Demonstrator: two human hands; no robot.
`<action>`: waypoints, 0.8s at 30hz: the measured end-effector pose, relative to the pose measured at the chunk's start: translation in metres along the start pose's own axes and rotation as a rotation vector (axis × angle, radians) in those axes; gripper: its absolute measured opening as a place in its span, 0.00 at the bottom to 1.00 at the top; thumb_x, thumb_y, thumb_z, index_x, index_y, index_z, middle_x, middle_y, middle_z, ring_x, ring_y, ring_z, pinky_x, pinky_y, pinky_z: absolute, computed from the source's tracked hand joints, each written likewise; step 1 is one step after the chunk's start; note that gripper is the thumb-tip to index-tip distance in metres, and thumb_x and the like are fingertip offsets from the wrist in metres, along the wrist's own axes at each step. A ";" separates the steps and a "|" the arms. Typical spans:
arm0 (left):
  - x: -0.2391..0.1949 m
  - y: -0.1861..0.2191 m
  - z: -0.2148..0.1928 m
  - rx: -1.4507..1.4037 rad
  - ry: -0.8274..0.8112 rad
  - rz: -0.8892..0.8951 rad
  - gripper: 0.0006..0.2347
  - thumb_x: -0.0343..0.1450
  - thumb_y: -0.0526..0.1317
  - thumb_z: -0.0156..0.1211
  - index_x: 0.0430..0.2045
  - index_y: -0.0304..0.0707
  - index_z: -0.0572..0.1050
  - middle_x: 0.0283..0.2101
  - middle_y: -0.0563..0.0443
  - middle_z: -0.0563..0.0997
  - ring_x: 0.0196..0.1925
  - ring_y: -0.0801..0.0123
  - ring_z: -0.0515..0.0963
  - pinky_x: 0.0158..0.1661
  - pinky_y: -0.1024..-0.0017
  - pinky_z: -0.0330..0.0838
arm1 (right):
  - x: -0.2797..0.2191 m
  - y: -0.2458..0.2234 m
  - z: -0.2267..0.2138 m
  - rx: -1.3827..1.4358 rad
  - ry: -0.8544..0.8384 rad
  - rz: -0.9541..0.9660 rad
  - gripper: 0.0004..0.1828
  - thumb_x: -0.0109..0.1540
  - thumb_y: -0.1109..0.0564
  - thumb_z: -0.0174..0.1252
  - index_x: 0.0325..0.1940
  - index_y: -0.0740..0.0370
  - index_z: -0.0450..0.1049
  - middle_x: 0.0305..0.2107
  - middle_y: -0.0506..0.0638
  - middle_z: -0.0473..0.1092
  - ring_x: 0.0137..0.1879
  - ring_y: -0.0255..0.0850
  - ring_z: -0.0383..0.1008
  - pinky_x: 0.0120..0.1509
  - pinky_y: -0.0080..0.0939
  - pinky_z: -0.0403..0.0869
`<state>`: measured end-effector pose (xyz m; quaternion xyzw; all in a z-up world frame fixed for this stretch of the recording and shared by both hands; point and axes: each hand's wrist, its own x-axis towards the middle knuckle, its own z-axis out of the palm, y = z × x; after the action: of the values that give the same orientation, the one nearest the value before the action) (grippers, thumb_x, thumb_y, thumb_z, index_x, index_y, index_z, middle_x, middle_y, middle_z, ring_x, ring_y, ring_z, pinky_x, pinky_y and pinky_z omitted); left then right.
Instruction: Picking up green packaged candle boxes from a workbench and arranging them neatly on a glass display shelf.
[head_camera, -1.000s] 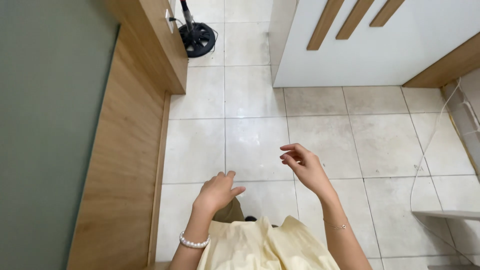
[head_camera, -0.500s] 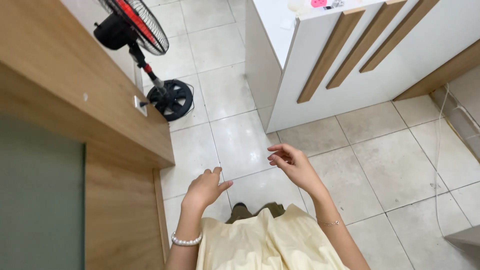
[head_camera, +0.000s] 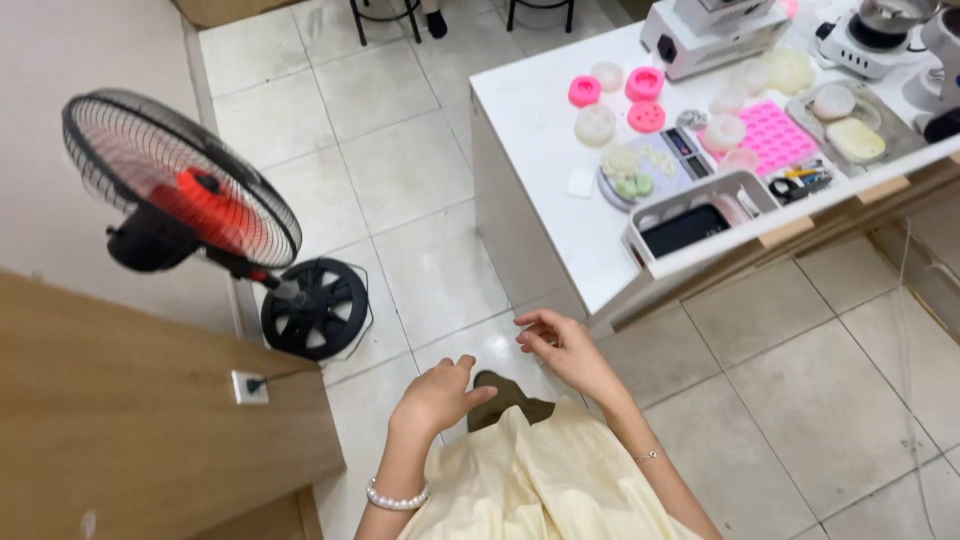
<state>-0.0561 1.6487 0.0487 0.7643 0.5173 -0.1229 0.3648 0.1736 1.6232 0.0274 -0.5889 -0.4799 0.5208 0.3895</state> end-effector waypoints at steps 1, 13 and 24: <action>0.019 0.002 -0.023 0.007 -0.005 0.007 0.31 0.70 0.58 0.59 0.63 0.38 0.65 0.53 0.34 0.76 0.54 0.47 0.78 0.53 0.56 0.74 | 0.026 -0.012 -0.005 -0.036 0.013 0.002 0.14 0.65 0.61 0.54 0.55 0.63 0.75 0.39 0.51 0.79 0.46 0.37 0.81 0.50 0.37 0.79; 0.279 -0.041 -0.229 0.075 -0.175 0.191 0.32 0.71 0.59 0.57 0.65 0.38 0.63 0.56 0.32 0.75 0.57 0.46 0.77 0.55 0.58 0.73 | 0.279 -0.070 -0.037 -0.068 0.254 0.094 0.14 0.63 0.62 0.55 0.53 0.64 0.76 0.36 0.50 0.80 0.42 0.37 0.81 0.49 0.37 0.78; 0.508 -0.091 -0.486 0.226 -0.191 0.438 0.30 0.70 0.57 0.57 0.63 0.37 0.65 0.55 0.32 0.75 0.57 0.45 0.76 0.54 0.56 0.73 | 0.530 -0.148 -0.049 0.169 0.547 0.202 0.15 0.64 0.63 0.50 0.54 0.63 0.75 0.38 0.48 0.79 0.45 0.37 0.80 0.48 0.37 0.77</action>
<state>-0.0073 2.3553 0.0648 0.8789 0.2856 -0.1698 0.3423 0.1971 2.1746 0.0503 -0.7174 -0.2511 0.4173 0.4981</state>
